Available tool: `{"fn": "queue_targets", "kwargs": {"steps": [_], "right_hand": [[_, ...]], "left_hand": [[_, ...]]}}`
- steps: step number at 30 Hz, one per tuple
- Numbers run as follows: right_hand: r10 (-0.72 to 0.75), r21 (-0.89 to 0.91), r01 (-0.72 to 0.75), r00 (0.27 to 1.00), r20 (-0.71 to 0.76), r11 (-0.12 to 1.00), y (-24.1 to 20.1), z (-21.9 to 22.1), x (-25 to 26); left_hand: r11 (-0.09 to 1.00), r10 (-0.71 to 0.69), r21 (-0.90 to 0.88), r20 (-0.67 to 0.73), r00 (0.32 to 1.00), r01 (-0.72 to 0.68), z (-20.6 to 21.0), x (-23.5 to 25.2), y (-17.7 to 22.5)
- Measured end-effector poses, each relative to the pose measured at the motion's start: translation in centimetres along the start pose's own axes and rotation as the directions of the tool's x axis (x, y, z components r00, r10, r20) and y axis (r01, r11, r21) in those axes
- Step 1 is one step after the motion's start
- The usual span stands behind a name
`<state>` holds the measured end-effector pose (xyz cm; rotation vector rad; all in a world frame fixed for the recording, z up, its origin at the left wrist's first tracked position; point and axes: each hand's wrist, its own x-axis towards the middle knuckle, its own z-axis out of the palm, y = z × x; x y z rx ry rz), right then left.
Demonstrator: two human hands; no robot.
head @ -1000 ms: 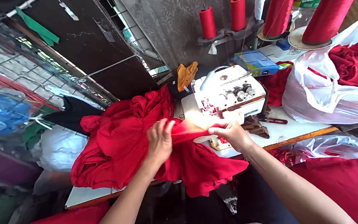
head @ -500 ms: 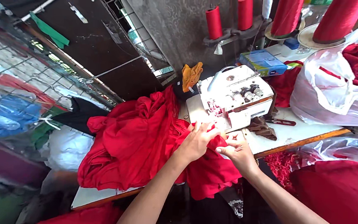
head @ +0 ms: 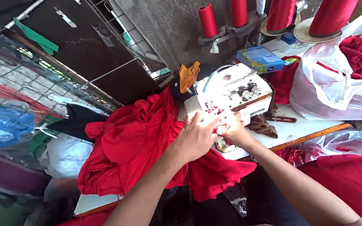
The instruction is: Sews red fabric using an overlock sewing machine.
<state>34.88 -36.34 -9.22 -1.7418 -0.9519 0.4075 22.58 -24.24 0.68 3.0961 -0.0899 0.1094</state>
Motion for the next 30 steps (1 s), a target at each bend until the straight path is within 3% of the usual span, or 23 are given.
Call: {"fn": "queue_targets", "kwargs": {"steps": [2, 5, 8, 10, 14, 19, 24, 26, 30], "right_hand": [[-0.079, 0.005, 0.079, 0.997, 0.026, 0.997, -0.5, -0.3, -1.3], [-0.06, 0.092, 0.061, 0.998, -0.014, 0.994, 1.2, 0.7, -2.9], [-0.031, 0.197, 0.045, 0.997, -0.076, 0.979, 3.6, 1.4, -2.8], [-0.031, 0.145, 0.049, 0.992, -0.121, 0.988, 3.5, 1.0, -1.8], [0.001, 0.003, 0.0, 0.986, -0.167, 1.0, 1.8, 1.0, 0.0], [-0.026, -0.121, 0.006, 0.986, -0.162, 0.993, 0.7, 1.0, 0.5], [-0.142, 0.001, 0.142, 0.988, 0.065, 0.99, -3.6, -0.5, -0.1], [-0.194, 0.044, 0.193, 0.98, 0.03, 0.98, -4.2, -0.7, -1.1], [-0.072, 0.212, 0.089, 0.994, -0.084, 0.973, -0.8, 0.7, -3.9]], "left_hand": [[0.999, 0.039, -0.038, -0.012, 0.999, -0.039, 0.8, 0.3, -1.1], [0.987, 0.162, -0.017, 0.041, 0.986, -0.161, 2.1, 1.3, -3.6], [0.996, 0.075, 0.032, 0.199, 0.977, -0.083, 1.5, 2.5, -4.8], [0.995, 0.027, 0.089, 0.123, 0.992, -0.038, 0.7, 2.6, -6.1], [0.991, 0.07, 0.12, -0.023, 0.997, -0.066, -1.7, 1.6, -7.5], [0.99, 0.122, -0.061, -0.043, 0.992, -0.124, -3.7, -0.1, -5.9], [0.955, 0.123, -0.26, -0.083, 0.989, -0.14, -3.4, 0.0, -2.9], [0.933, 0.154, -0.306, -0.142, 0.978, -0.191, -2.0, 0.4, -2.7], [0.914, 0.232, -0.326, -0.067, 0.97, -0.241, 1.4, 1.0, -3.9]]}}
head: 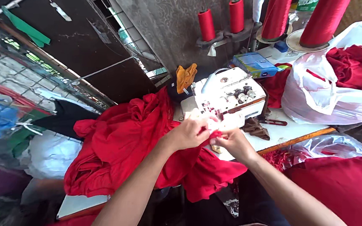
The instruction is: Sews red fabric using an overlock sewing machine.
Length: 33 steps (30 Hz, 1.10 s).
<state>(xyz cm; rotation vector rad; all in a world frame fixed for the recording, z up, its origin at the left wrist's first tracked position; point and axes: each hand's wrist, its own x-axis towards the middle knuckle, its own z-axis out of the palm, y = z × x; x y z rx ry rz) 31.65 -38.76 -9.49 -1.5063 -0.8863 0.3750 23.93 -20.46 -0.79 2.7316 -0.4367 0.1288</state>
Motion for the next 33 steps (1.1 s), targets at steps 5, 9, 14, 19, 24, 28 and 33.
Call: {"fn": "queue_targets", "kwargs": {"steps": [5, 9, 14, 19, 24, 28, 33], "right_hand": [[0.076, 0.124, -0.058, 0.986, -0.146, 0.991, 4.6, 1.4, -1.2], [-0.015, -0.209, -0.023, 0.984, -0.178, 0.978, 3.6, 1.0, 2.5], [-0.126, -0.336, 0.052, 0.971, -0.203, 0.94, 3.4, 0.9, 3.5], [-0.276, -0.218, 0.259, 0.96, -0.051, 0.941, 2.7, -0.5, 2.3], [-0.19, -0.182, 0.164, 0.972, -0.139, 0.969, 4.4, -0.1, -0.2], [-0.087, -0.146, 0.058, 0.975, -0.205, 0.988, 5.7, 0.9, -0.2], [-0.063, -0.177, 0.022, 0.971, -0.231, 0.984, 5.5, 1.0, 1.7]], "left_hand": [[0.953, -0.205, 0.255, 0.139, 0.969, 0.165, 0.4, 0.5, -1.9], [0.84, -0.193, 0.502, -0.08, 0.978, 0.207, -2.1, 0.4, -3.1], [0.887, -0.054, 0.452, -0.106, 0.993, 0.097, -1.9, 0.3, 1.7], [0.979, -0.014, 0.203, -0.069, 0.998, 0.028, -0.1, 0.2, 1.8], [0.953, -0.078, 0.292, -0.038, 0.996, 0.086, 1.8, 0.2, 1.5], [0.93, -0.147, 0.331, -0.062, 0.987, 0.159, 4.0, -1.4, -0.6], [0.905, -0.252, 0.327, -0.106, 0.962, 0.273, 4.9, -2.2, 0.0]]}}
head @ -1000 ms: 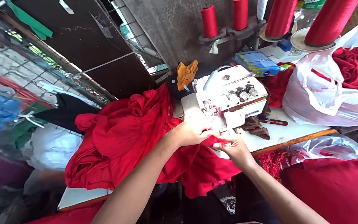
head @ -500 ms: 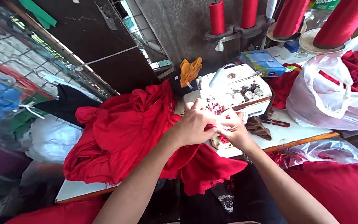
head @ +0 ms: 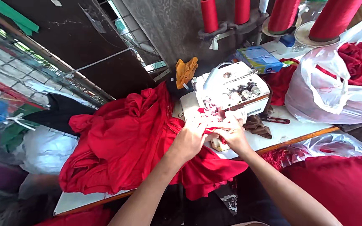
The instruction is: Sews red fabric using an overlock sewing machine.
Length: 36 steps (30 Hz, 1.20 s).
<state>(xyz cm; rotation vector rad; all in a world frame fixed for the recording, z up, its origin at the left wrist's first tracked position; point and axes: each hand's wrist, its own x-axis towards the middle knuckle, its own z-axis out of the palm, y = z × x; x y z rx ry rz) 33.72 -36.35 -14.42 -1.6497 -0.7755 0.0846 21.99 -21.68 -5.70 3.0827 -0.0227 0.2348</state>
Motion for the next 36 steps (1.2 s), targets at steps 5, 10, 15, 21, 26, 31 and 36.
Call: {"fn": "queue_targets", "kwargs": {"steps": [5, 10, 15, 21, 26, 31, 36], "right_hand": [[-0.017, -0.056, 0.012, 0.996, -0.085, 0.998, -0.5, 1.1, -0.5], [-0.169, -0.206, 0.145, 0.98, -0.101, 0.968, -1.1, 1.7, -1.6], [-0.255, -0.194, 0.25, 0.967, -0.001, 0.949, -0.8, 0.8, -5.4], [0.016, 0.057, -0.006, 0.985, -0.173, 0.998, 1.9, -3.4, -6.6], [-0.126, 0.273, 0.206, 0.951, -0.283, 0.94, 1.1, -5.2, -5.3], [-0.195, 0.173, 0.262, 0.925, -0.327, 0.949, 2.6, -9.0, -6.9], [-0.153, 0.178, 0.182, 0.974, -0.168, 0.967, 1.8, -5.6, -7.4]], "left_hand": [[0.994, -0.106, 0.016, 0.075, 0.992, 0.105, 0.4, 0.7, 0.5], [0.981, -0.111, 0.175, 0.152, 0.982, 0.084, 0.4, 3.2, -0.1], [0.818, -0.555, 0.343, 0.256, 0.792, 0.462, -0.9, 3.8, 0.7], [0.95, -0.295, -0.029, 0.255, 0.921, 0.312, 0.4, 0.7, 10.9], [0.846, 0.138, -0.528, 0.097, 0.986, -0.066, 1.0, 3.3, 7.3], [0.523, -0.227, -0.784, -0.505, 0.833, -0.333, -7.1, -5.9, -11.9], [0.158, -0.963, -0.971, -0.192, -0.188, 0.18, -12.4, -20.4, -22.8]]}}
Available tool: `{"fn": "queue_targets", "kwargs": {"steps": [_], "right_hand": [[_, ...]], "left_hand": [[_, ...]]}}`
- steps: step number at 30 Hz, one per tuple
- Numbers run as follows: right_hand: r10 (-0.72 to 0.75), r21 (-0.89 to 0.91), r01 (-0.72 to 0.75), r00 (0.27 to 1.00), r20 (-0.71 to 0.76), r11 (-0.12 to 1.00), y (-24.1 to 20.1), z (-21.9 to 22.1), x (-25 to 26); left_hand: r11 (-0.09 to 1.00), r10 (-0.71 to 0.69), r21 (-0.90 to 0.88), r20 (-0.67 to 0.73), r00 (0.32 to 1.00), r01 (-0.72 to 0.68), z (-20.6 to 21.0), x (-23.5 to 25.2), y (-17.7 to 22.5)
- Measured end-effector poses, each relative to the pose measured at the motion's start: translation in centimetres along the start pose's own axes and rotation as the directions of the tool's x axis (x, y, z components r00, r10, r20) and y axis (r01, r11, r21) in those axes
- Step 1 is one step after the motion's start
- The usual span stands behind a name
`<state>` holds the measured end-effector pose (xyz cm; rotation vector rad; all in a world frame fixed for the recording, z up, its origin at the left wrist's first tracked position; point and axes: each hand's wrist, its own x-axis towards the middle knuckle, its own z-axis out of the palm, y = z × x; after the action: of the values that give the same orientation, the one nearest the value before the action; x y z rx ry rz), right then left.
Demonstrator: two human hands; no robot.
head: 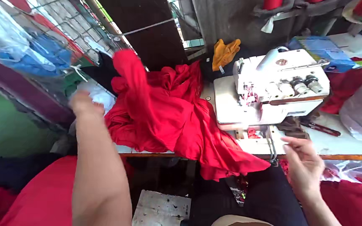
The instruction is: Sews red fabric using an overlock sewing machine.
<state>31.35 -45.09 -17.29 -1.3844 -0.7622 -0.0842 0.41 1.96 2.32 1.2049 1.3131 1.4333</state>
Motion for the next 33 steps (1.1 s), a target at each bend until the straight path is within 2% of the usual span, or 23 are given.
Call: {"fn": "queue_targets", "kwargs": {"steps": [2, 4, 5, 6, 7, 8, 10, 12, 13, 14, 16, 18, 20, 23, 25, 26, 27, 28, 29, 30, 31, 33], "right_hand": [[-0.019, -0.157, 0.051, 0.981, 0.195, 0.986, 0.2, 3.1, -0.3], [0.07, -0.313, 0.087, 0.887, 0.456, 0.946, 0.1, 5.8, -0.3], [0.177, -0.392, 0.079, 0.798, 0.576, 0.917, -0.1, 6.8, -0.2], [0.299, -0.469, 0.073, 0.684, 0.666, 0.88, -0.7, 7.7, 0.1], [0.395, -0.529, 0.085, 0.569, 0.721, 0.844, -1.5, 8.5, 0.5], [0.409, -0.535, 0.123, 0.512, 0.755, 0.836, -2.0, 9.1, 0.7], [0.237, -0.382, 0.173, 0.539, 0.808, 0.908, -2.1, 9.1, 0.3], [0.069, -0.102, 0.027, 0.569, 0.819, 0.994, -2.1, 8.2, 0.2], [0.035, 0.023, -0.095, 0.561, 0.827, 0.995, -2.2, 7.6, 0.2], [0.016, 0.134, -0.238, 0.54, 0.842, 0.962, -2.3, 6.9, 0.0], [0.001, 0.271, -0.484, 0.491, 0.871, 0.832, -2.5, 5.4, -0.7], [0.005, 0.282, -0.596, 0.432, 0.902, 0.752, -2.6, 3.2, -1.3], [0.017, 0.262, -0.633, 0.399, 0.917, 0.728, -2.6, 0.5, -1.4], [0.068, 0.226, -0.609, 0.42, 0.905, 0.761, -2.0, -2.9, -1.6], [0.058, 0.258, -0.587, 0.464, 0.884, 0.767, -1.8, -3.6, -1.6], [0.057, 0.274, -0.551, 0.509, 0.859, 0.789, -1.9, -3.4, -1.4], [0.06, 0.286, -0.492, 0.574, 0.816, 0.822, -2.0, -2.8, -1.2], [0.071, 0.289, -0.43, 0.651, 0.756, 0.855, -2.1, -2.0, -0.9], [0.101, 0.284, -0.386, 0.728, 0.678, 0.878, -2.1, -1.0, -0.7], [0.131, 0.281, -0.358, 0.793, 0.595, 0.89, -2.2, 0.1, -0.4], [0.148, 0.292, -0.345, 0.833, 0.533, 0.892, -2.4, 1.2, -0.1], [0.169, 0.342, -0.364, 0.858, 0.486, 0.867, -3.2, 2.7, 0.6]], "left_hand": [[0.999, 0.039, -0.005, -0.097, 0.995, -0.039, -2.4, -1.7, -2.7], [0.994, 0.089, 0.068, -0.063, 0.994, -0.085, -1.9, -6.0, -5.2], [0.984, 0.137, 0.118, -0.004, 0.991, -0.136, -1.1, -8.2, -6.4], [0.971, 0.188, 0.129, 0.115, 0.976, -0.202, -0.5, -10.8, -7.4], [0.943, 0.259, 0.143, 0.255, 0.932, -0.301, 0.3, -13.2, -8.4], [0.895, 0.341, 0.137, 0.407, 0.848, -0.425, 1.0, -15.6, -9.2], [0.754, 0.479, 0.03, 0.659, 0.58, -0.656, 3.1, -19.9, -10.2], [0.64, 0.487, -0.168, 0.843, 0.228, -0.75, 5.8, -23.6, -9.8], [0.614, 0.447, -0.263, 0.893, 0.052, -0.744, 7.1, -24.9, -9.4], [0.598, 0.393, -0.328, 0.915, -0.089, -0.731, 8.3, -26.0, -9.1], [0.564, 0.245, -0.374, 0.927, -0.283, -0.736, 10.0, -27.1, -9.3], [0.502, 0.068, -0.359, 0.923, -0.378, -0.787, 10.8, -27.4, -9.6], [0.44, -0.006, -0.352, 0.919, -0.395, -0.826, 10.6, -27.1, -9.6], [0.364, 0.039, -0.32, 0.943, -0.329, -0.875, 9.0, -25.6, -9.2], [0.331, 0.051, -0.236, 0.971, -0.233, -0.914, 7.8, -24.7, -8.0], [0.328, 0.012, -0.159, 0.986, -0.165, -0.931, 7.3, -24.3, -7.1], [0.334, -0.056, -0.064, 0.995, -0.088, -0.94, 7.0, -23.9, -6.0], [0.32, -0.048, -0.002, 0.999, -0.019, -0.947, 6.7, -23.4, -5.5], [0.291, 0.03, 0.032, 0.999, 0.043, -0.956, 6.4, -22.9, -5.8], [0.238, 0.179, 0.034, 0.981, 0.078, -0.971, 6.2, -22.2, -6.9], [0.209, 0.289, 0.054, 0.95, 0.115, -0.976, 6.1, -21.9, -7.5], [0.255, 0.43, 0.077, 0.884, 0.184, -0.964, 6.1, -23.0, -7.3]]}}
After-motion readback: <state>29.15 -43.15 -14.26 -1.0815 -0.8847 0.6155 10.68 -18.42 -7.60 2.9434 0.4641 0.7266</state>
